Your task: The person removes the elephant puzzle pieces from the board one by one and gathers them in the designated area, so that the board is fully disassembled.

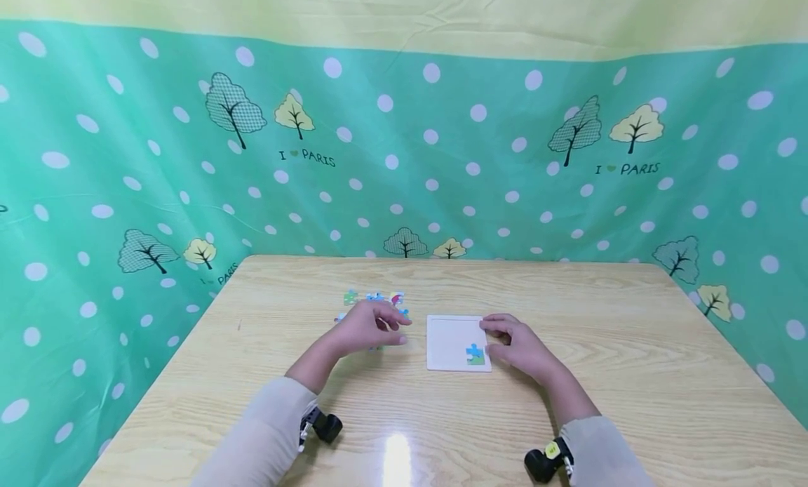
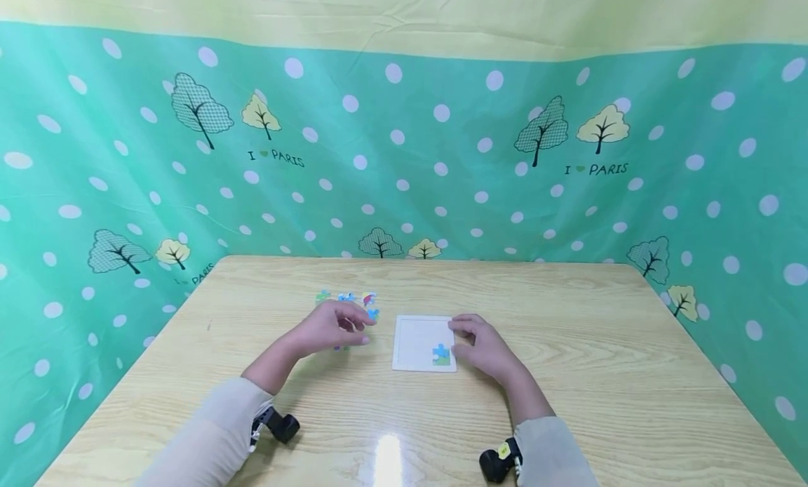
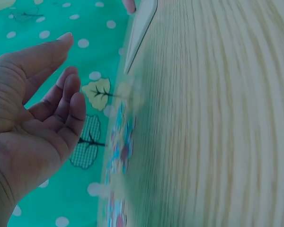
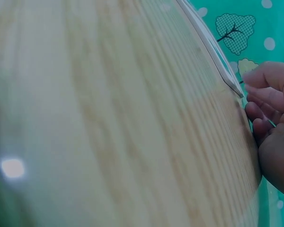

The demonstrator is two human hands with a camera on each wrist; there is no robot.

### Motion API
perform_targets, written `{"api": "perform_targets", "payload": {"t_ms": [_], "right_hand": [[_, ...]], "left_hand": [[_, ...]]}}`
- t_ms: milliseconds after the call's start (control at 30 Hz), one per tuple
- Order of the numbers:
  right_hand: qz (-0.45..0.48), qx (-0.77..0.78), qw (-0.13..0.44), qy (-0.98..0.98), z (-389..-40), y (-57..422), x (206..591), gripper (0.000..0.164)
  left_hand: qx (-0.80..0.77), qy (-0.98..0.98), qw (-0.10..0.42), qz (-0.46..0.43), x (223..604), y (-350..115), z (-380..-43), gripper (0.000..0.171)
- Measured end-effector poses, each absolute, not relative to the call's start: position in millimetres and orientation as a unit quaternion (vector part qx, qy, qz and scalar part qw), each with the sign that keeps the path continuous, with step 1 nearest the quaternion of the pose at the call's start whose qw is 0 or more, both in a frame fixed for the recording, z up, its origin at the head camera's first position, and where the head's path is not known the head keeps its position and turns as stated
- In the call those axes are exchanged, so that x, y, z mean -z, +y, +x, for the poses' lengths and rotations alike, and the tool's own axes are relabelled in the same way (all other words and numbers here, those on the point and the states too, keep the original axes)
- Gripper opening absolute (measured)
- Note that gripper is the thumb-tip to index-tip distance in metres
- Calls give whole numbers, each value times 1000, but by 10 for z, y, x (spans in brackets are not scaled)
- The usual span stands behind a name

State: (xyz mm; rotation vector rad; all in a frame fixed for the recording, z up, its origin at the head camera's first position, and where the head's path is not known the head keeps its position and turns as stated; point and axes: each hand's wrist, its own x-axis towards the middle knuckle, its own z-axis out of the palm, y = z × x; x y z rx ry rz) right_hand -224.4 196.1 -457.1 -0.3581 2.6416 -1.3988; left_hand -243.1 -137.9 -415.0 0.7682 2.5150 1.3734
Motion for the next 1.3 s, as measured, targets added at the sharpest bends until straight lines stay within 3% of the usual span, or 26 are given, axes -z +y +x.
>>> {"api": "perform_targets", "payload": {"t_ms": [567,1300], "right_hand": [[-122,461,79,876,-2253,1984,4563,47],[-123,466,91,871,-2281,1998,4551,47]], "left_hand": [[-481,819,113,291,4121,-949,-2458,26],[-489,813,161,273,4128,-609,-2461,30]]}}
